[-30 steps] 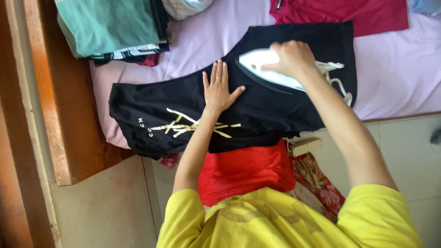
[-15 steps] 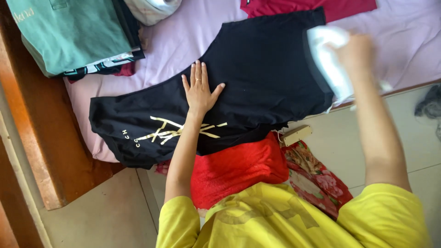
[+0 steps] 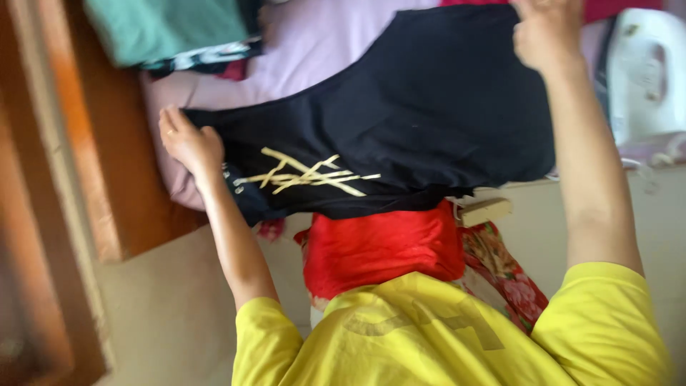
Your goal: Ironing a black t-shirt on a bed and then folding it neatly.
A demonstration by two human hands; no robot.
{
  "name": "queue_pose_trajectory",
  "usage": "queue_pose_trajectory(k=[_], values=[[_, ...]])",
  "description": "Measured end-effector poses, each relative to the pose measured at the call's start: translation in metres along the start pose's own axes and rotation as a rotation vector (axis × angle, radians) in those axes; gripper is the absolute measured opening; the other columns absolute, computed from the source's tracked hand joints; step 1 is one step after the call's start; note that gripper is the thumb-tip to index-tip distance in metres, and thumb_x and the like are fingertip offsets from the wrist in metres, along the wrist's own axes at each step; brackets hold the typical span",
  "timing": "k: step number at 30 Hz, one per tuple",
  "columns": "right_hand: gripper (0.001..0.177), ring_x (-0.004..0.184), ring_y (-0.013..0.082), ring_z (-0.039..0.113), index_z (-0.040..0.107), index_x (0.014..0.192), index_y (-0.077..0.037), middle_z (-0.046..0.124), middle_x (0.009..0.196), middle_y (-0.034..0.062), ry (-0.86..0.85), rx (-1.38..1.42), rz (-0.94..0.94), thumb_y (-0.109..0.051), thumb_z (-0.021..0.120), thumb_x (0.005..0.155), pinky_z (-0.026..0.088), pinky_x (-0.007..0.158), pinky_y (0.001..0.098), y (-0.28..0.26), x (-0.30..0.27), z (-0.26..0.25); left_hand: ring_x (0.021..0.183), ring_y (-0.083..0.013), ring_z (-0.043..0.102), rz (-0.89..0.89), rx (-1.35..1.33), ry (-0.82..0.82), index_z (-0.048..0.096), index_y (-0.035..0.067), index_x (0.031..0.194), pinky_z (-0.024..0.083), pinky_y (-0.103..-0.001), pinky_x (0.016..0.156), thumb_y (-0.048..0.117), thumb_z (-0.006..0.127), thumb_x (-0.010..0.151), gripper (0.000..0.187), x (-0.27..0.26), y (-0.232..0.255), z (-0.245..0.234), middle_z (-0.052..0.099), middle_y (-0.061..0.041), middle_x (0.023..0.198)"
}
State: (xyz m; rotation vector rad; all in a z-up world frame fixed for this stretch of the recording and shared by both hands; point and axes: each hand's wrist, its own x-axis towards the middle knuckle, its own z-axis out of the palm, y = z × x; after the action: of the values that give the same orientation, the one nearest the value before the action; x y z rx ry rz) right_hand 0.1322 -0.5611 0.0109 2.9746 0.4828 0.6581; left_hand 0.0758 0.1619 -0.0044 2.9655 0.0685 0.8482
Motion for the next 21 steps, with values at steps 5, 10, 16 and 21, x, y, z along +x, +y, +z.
queue_pose_trajectory(k=[5,10,16,21], values=[[0.04,0.133,0.0329,0.058,0.065,0.123,-0.01,0.065,0.133,0.0111,-0.073,0.197,-0.119,-0.001,0.064,0.084,0.044,0.105,0.0498,-0.074,0.052,0.052,0.11,-0.0354,0.069,-0.356,-0.5,-0.183,0.064,-0.001,0.132,0.053,-0.043,0.098,0.014,0.076,0.086,0.051,-0.016,-0.09,0.004,0.071,-0.023,0.118],[0.022,0.11,0.03,0.063,0.066,0.105,-0.004,0.069,0.113,0.0142,-0.192,-0.084,-0.064,-0.008,0.07,0.084,0.045,0.102,0.0428,-0.034,0.034,0.114,0.082,-0.0101,0.061,-0.534,-1.095,-0.33,0.07,0.003,0.1,0.051,-0.026,0.076,0.003,0.074,0.091,0.011,-0.01,-0.098,0.011,0.069,-0.001,0.088],[0.024,0.099,0.0271,0.058,0.067,0.1,-0.01,0.06,0.104,0.0062,0.202,0.032,-0.096,-0.003,0.069,0.077,0.045,0.089,0.0372,-0.059,-0.023,-0.027,0.07,-0.0092,0.049,-0.627,-1.565,-0.032,0.066,0.004,0.091,0.038,-0.023,0.061,-0.003,0.067,0.097,0.01,-0.003,-0.098,-0.024,0.068,-0.001,0.09],[0.025,0.104,0.0213,0.061,0.071,0.104,-0.014,0.062,0.105,0.0017,0.02,-0.012,-0.075,-0.003,0.072,0.081,0.046,0.092,0.0396,-0.109,-0.161,-0.098,0.091,-0.007,0.063,-0.424,-1.429,-0.075,0.065,0.008,0.114,0.051,-0.021,0.081,-0.003,0.068,0.1,0.018,-0.042,-0.104,-0.029,0.07,0.001,0.101]])
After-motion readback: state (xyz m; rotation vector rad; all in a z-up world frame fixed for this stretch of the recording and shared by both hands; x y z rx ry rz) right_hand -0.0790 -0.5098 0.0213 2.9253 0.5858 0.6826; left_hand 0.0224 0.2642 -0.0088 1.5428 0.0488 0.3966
